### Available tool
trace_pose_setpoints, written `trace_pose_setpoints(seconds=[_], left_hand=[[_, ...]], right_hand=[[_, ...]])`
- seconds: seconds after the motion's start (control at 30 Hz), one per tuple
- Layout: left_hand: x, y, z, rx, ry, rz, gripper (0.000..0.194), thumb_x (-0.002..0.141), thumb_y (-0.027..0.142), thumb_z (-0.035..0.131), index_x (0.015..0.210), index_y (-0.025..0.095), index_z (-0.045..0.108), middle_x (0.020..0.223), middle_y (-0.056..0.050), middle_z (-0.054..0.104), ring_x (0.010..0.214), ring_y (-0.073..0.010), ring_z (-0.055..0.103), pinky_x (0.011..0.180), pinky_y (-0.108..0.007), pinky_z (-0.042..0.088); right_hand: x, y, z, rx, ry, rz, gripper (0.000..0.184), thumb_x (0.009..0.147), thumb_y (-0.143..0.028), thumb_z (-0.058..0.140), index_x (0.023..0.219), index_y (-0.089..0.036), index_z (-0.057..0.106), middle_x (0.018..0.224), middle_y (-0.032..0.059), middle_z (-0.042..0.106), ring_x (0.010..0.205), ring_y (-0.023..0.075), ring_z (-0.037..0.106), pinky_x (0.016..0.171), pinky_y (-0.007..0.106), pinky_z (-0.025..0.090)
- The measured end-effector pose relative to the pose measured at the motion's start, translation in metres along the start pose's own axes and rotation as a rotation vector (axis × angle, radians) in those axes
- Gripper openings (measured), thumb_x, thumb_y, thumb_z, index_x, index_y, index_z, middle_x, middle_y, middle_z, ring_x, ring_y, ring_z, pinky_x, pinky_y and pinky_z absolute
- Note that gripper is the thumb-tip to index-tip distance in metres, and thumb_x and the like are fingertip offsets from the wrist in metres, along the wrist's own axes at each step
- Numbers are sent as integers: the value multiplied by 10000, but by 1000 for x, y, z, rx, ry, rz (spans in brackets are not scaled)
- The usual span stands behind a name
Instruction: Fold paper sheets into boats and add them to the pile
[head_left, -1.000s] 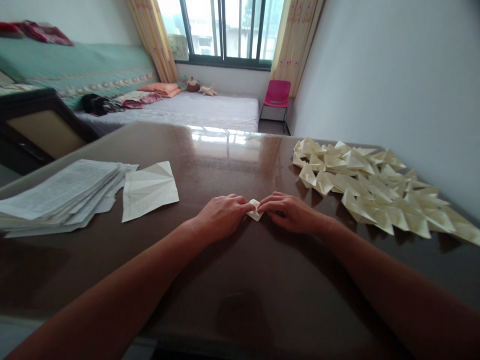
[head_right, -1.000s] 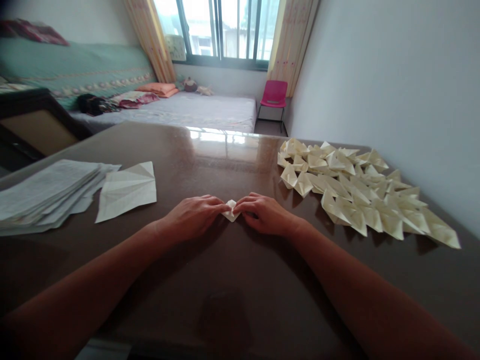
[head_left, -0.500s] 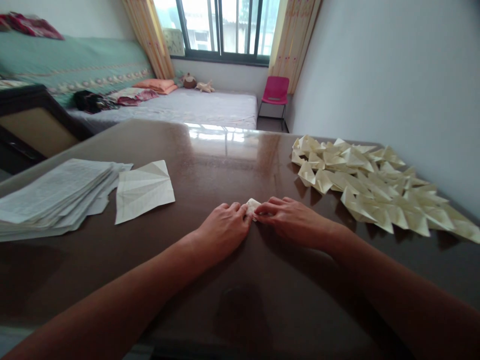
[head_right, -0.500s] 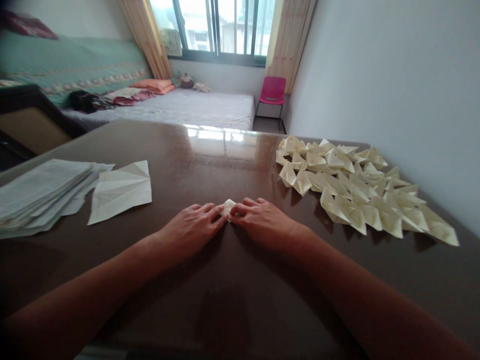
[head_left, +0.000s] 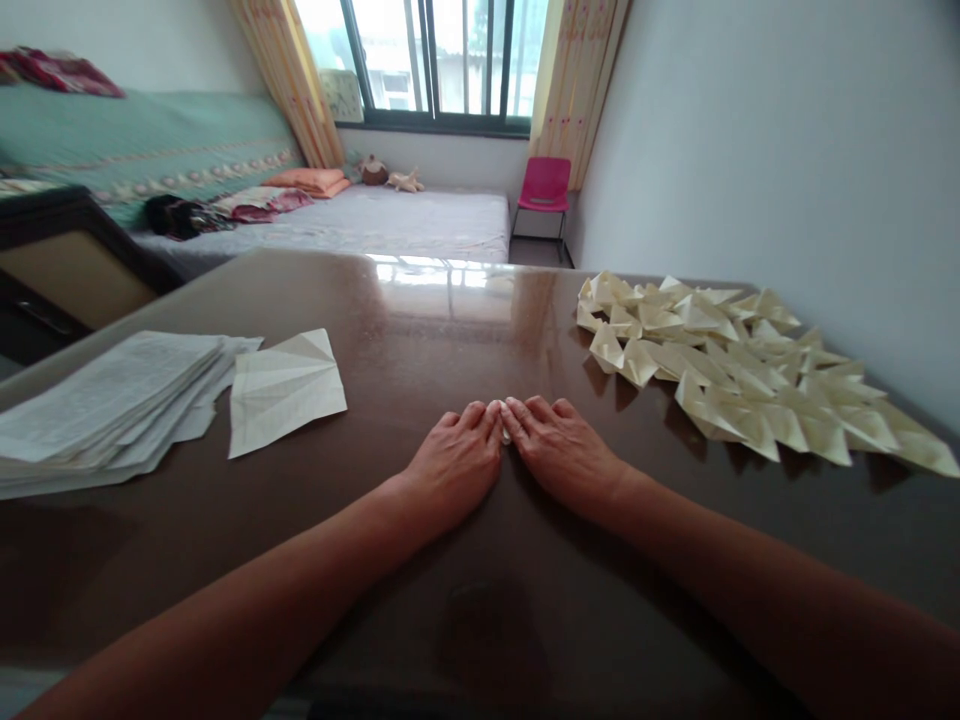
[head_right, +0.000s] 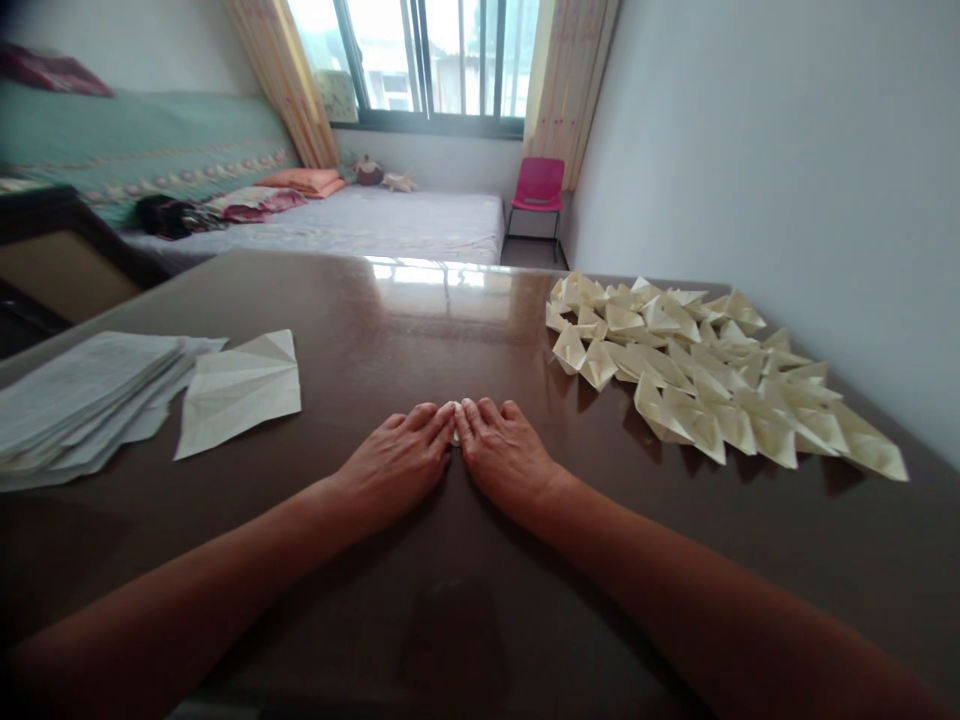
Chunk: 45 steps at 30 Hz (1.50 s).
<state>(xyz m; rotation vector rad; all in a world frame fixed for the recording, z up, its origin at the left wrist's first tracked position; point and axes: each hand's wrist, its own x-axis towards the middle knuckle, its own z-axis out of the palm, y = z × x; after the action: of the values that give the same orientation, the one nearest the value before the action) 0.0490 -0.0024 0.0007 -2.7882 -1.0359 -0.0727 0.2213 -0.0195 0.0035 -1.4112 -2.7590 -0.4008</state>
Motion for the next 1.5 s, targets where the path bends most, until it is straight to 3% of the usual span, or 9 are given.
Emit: trace_pose_setpoints(seconds=[0.2, 0.37, 0.47, 0.6, 0.67, 0.77, 0.97, 1.23, 1.5], left_hand=[[6, -5, -3, 10, 0, 5, 358, 916, 190, 437, 1236, 73, 548, 1278, -152, 571, 1113, -269, 515, 869, -385, 455], [6, -2, -13, 8, -22, 40, 225, 914, 198, 468, 956, 118, 674, 1036, -118, 662, 914, -233, 576, 771, -350, 469], [5, -7, -10, -117, 30, 49, 275, 938, 217, 431, 820, 154, 672, 944, -80, 668, 870, -195, 584, 819, -330, 464], [9, -24, 5, -358, 156, -109, 159, 898, 298, 516, 924, 177, 617, 1025, -72, 632, 950, -198, 584, 834, -313, 478], [12, -30, 12, -467, 175, -171, 219, 847, 315, 586, 1018, 179, 579, 1015, -69, 629, 898, -196, 597, 786, -312, 492], [14, -32, 15, -655, 162, -217, 349, 815, 273, 609, 1145, 197, 526, 995, -36, 653, 781, -158, 611, 713, -280, 497], [17, -31, 7, -860, 175, -320, 210, 779, 267, 623, 978, 201, 633, 803, 9, 667, 652, -121, 593, 613, -230, 474], [17, -30, 2, -959, 321, -346, 164, 780, 335, 642, 824, 179, 666, 676, 19, 632, 576, -99, 555, 542, -204, 442], [13, -25, -1, -755, 384, -250, 61, 811, 255, 582, 827, 203, 610, 802, 11, 592, 698, -108, 562, 600, -205, 462]], right_hand=[[3, -1, 1, 30, -20, 13, 407, 931, -113, 405, 1329, -70, 480, 1323, 182, 540, 1152, 290, 473, 850, 424, 413], [-2, -10, -19, 30, -104, 20, 355, 901, -77, 416, 1221, -27, 562, 1220, 215, 590, 1074, 299, 508, 812, 420, 414], [-2, -4, -22, 105, -106, 40, 255, 902, -118, 448, 1078, -100, 632, 1104, 174, 643, 1019, 282, 527, 804, 397, 407], [6, 18, -2, 414, 2, 151, 176, 918, -231, 481, 1024, -183, 613, 1033, 93, 649, 968, 210, 557, 799, 318, 420], [11, 27, 10, 644, 67, 219, 255, 869, -287, 571, 1100, -179, 574, 1060, 76, 635, 891, 170, 577, 764, 282, 435], [17, 35, 21, 916, 76, 316, 324, 787, -268, 658, 1087, -175, 578, 920, 28, 651, 695, 118, 559, 655, 247, 432], [19, 40, 18, 1378, 53, 336, 270, 724, -281, 688, 943, -138, 624, 732, -3, 605, 635, 110, 532, 572, 229, 425], [18, 39, 1, 1193, 195, 280, 148, 741, -251, 668, 844, -146, 652, 732, 4, 638, 625, 100, 518, 588, 221, 420], [14, 36, -6, 1071, 227, 208, 93, 779, -229, 642, 826, -154, 670, 702, -5, 641, 628, 103, 527, 596, 216, 397]])
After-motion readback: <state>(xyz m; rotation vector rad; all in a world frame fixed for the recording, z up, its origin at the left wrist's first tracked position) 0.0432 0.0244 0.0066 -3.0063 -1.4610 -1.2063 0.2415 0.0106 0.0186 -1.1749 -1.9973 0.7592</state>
